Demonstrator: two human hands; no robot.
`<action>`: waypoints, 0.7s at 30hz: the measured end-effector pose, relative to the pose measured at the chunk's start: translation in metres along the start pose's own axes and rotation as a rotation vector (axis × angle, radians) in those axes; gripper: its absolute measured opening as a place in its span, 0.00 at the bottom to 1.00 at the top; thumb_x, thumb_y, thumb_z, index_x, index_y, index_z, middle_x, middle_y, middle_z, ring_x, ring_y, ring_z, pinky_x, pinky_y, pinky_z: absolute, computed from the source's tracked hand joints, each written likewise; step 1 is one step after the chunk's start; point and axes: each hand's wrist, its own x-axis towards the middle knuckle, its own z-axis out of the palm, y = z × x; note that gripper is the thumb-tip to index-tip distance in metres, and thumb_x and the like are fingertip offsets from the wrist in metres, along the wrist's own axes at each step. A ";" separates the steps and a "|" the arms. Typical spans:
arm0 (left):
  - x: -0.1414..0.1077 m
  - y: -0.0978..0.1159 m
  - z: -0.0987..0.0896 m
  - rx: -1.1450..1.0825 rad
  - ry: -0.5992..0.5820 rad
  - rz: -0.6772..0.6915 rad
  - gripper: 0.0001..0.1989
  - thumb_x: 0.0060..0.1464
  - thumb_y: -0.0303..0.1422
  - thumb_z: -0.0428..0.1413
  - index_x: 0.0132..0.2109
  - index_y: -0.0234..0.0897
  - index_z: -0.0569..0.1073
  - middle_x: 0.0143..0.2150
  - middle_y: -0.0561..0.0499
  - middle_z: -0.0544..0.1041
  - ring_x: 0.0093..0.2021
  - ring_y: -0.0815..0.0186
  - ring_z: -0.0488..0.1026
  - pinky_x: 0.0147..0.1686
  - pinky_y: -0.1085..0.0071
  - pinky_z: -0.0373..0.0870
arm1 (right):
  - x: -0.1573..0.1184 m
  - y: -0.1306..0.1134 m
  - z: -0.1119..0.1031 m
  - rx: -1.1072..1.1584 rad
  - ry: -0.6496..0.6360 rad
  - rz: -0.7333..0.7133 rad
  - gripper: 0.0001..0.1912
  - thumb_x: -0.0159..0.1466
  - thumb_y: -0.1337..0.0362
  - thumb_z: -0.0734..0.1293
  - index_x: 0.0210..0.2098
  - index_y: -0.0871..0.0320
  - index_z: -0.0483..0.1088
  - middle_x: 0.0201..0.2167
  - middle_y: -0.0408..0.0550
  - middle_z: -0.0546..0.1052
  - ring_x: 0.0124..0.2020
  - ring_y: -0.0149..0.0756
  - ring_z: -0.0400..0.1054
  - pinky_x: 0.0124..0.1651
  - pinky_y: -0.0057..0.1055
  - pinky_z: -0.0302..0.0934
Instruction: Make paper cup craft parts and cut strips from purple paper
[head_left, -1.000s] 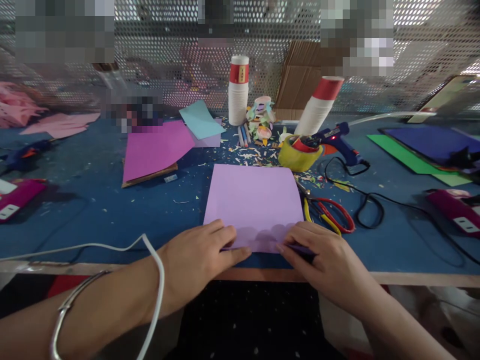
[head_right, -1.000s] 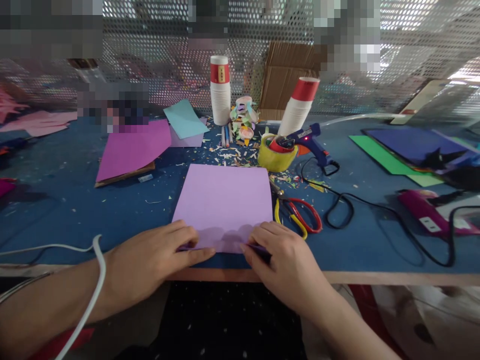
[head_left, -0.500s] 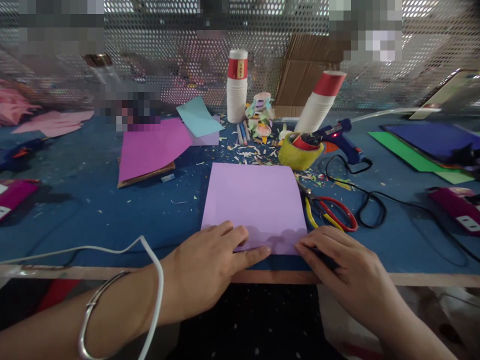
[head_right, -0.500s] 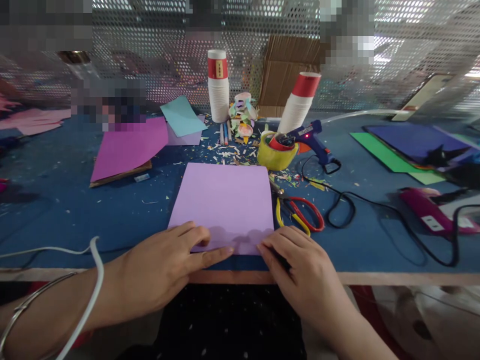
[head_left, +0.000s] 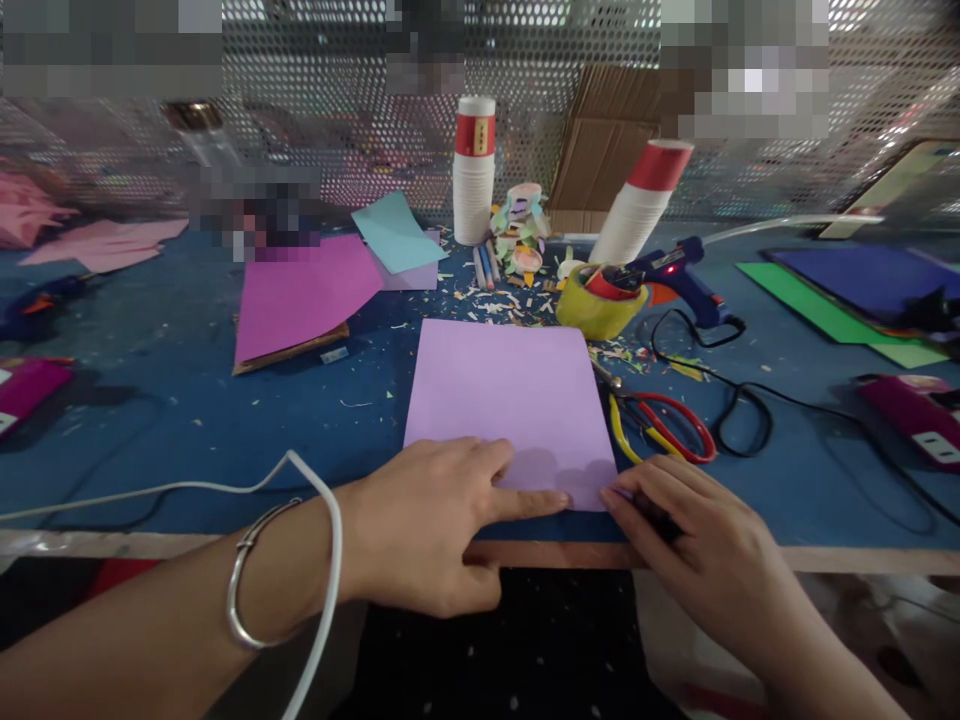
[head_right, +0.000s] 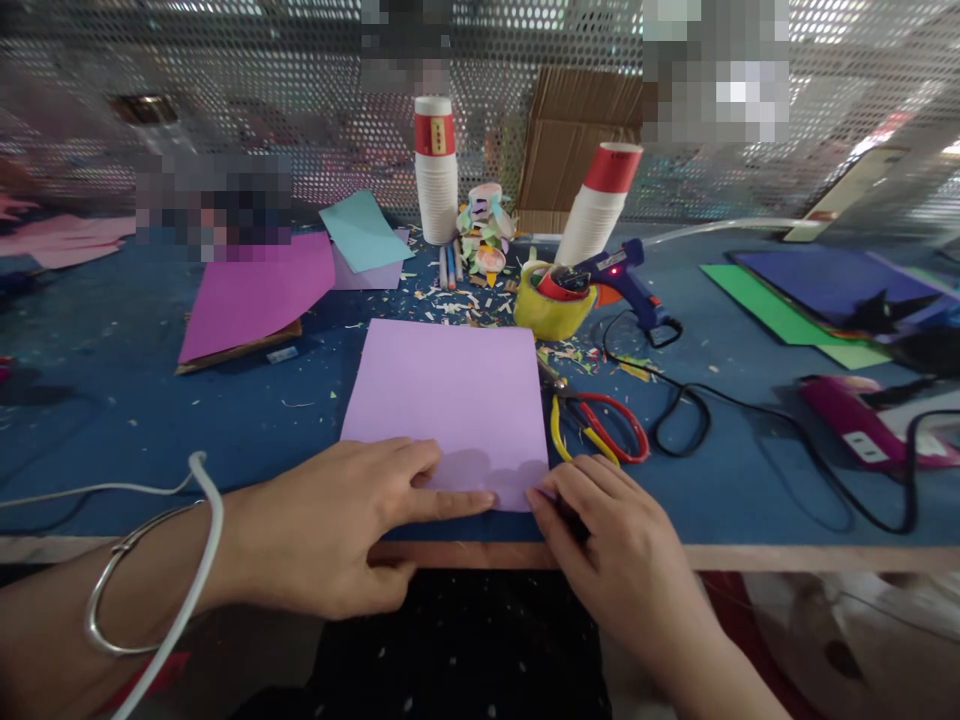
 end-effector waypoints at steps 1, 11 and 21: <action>0.000 0.000 0.001 0.015 0.006 0.003 0.37 0.55 0.44 0.62 0.70 0.61 0.61 0.51 0.47 0.71 0.47 0.55 0.73 0.43 0.60 0.71 | 0.000 0.000 0.000 -0.006 0.007 -0.001 0.08 0.71 0.65 0.64 0.33 0.56 0.68 0.28 0.45 0.72 0.30 0.36 0.69 0.34 0.33 0.64; 0.000 0.019 0.014 0.283 0.112 0.040 0.39 0.53 0.46 0.66 0.69 0.48 0.64 0.47 0.46 0.74 0.45 0.54 0.70 0.38 0.62 0.66 | 0.000 0.000 0.003 -0.084 0.024 -0.046 0.08 0.71 0.65 0.63 0.33 0.56 0.66 0.26 0.44 0.70 0.28 0.36 0.67 0.32 0.34 0.62; 0.002 0.042 0.038 0.417 0.327 0.108 0.12 0.64 0.27 0.54 0.50 0.31 0.79 0.49 0.46 0.77 0.44 0.57 0.68 0.37 0.61 0.68 | -0.024 -0.010 0.016 -0.282 0.201 -0.055 0.13 0.69 0.67 0.67 0.52 0.60 0.69 0.44 0.58 0.73 0.44 0.47 0.68 0.48 0.45 0.63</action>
